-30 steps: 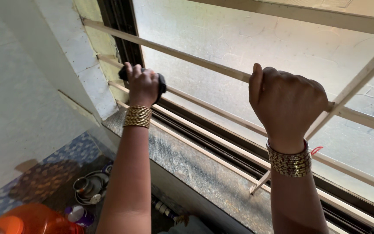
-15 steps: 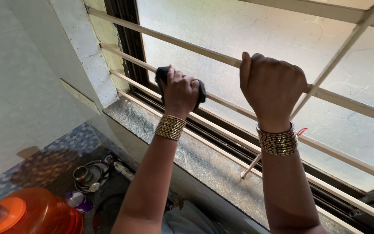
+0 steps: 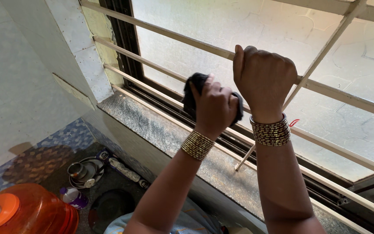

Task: The person wipes the horizontal metal bars of a window grille using a black cloth. They systematically clean the bars from left to right, moving down to the next bar after finishing each one.

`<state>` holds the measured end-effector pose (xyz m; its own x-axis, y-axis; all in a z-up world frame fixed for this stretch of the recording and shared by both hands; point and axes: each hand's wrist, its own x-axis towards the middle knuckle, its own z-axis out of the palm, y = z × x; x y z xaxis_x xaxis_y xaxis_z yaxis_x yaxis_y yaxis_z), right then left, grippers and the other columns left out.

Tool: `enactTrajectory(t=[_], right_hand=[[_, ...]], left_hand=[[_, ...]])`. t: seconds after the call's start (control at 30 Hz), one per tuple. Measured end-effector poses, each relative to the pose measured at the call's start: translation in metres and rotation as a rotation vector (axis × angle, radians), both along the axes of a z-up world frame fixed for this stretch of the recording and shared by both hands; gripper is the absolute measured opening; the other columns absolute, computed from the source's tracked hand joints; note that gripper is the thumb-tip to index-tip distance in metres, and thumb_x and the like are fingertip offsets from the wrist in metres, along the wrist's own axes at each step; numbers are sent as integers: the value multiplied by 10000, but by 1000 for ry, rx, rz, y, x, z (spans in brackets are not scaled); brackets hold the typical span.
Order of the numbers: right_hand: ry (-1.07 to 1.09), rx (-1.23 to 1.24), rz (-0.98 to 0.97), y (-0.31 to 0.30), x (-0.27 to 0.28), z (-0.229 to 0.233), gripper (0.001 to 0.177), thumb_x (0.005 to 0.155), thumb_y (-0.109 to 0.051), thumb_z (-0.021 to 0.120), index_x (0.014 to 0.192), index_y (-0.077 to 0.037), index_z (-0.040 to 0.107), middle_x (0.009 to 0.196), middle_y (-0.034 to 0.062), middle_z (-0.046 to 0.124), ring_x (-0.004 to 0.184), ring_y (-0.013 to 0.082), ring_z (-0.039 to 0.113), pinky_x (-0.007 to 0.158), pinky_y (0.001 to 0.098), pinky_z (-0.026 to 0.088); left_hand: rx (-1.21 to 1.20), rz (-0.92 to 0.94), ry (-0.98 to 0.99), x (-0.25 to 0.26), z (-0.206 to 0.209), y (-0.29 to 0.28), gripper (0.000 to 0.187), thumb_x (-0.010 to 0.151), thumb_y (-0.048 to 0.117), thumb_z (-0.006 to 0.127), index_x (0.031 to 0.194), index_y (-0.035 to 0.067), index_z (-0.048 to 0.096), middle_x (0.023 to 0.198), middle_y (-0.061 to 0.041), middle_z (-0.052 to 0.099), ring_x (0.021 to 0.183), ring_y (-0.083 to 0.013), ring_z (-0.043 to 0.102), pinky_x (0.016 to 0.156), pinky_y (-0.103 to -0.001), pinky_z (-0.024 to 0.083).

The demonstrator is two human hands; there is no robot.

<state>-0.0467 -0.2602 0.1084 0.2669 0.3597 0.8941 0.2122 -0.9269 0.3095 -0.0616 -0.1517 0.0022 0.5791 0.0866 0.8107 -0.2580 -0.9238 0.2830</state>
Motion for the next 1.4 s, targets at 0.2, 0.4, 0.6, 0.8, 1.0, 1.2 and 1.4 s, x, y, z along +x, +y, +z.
enactTrajectory(t=[0.2, 0.4, 0.6, 0.8, 1.0, 1.2, 1.4], right_hand=[[-7, -17, 6, -2, 4, -3, 613, 1143, -412, 528, 577, -177, 502, 422, -38, 371, 333, 107, 336, 380, 280, 288], [-21, -13, 7, -1, 4, -3, 622, 1139, -411, 543, 566, -175, 488, 423, -46, 353, 337, 100, 306, 388, 276, 269], [-23, -2, 21, 0, 2, -2, 609, 1126, -405, 552, 567, -173, 485, 425, -40, 348, 338, 110, 303, 390, 287, 265], [-34, -26, 27, -2, 1, -3, 608, 1141, -402, 546, 578, -187, 460, 431, -51, 338, 344, 98, 293, 389, 279, 260], [-34, -35, 33, -4, 2, -2, 620, 1151, -401, 532, 577, -185, 443, 428, -49, 329, 342, 96, 291, 379, 279, 261], [-54, -45, 4, -2, 0, -2, 604, 1148, -404, 517, 586, -193, 449, 432, -45, 331, 337, 101, 300, 373, 282, 262], [-11, -38, 33, -4, 1, -1, 612, 1154, -403, 537, 587, -185, 460, 439, -42, 340, 339, 109, 314, 382, 286, 264]], left_hand=[[4, -210, -50, -12, -5, -29, 290, 1047, 310, 589, 1098, 69, 742, 1250, -228, 674, 1405, -414, 521, 1276, -584, 280], [-43, -363, -97, -23, -12, -50, 325, 843, 340, 680, 1017, 74, 751, 1272, -141, 664, 1348, -330, 513, 1182, -692, 143], [-37, -438, -163, -16, -39, -52, 377, 884, 250, 659, 1188, 36, 721, 1344, -131, 642, 1327, -310, 553, 1264, -623, 209], [-92, -572, -188, -15, -75, -52, 227, 934, 149, 667, 1116, 21, 712, 1285, -141, 660, 1281, -324, 583, 1177, -522, 409], [121, -661, -270, -23, -104, -34, 182, 1004, 213, 688, 1135, 87, 708, 1141, -76, 733, 1149, -240, 690, 1134, -469, 539], [54, -547, -125, -33, -109, -17, 278, 1033, 168, 596, 1280, 96, 702, 1297, -120, 715, 1214, -266, 687, 1107, -449, 520], [124, -460, -94, -38, -107, -43, 328, 1018, 249, 519, 1284, 115, 658, 1317, -98, 672, 1258, -259, 639, 1176, -504, 401]])
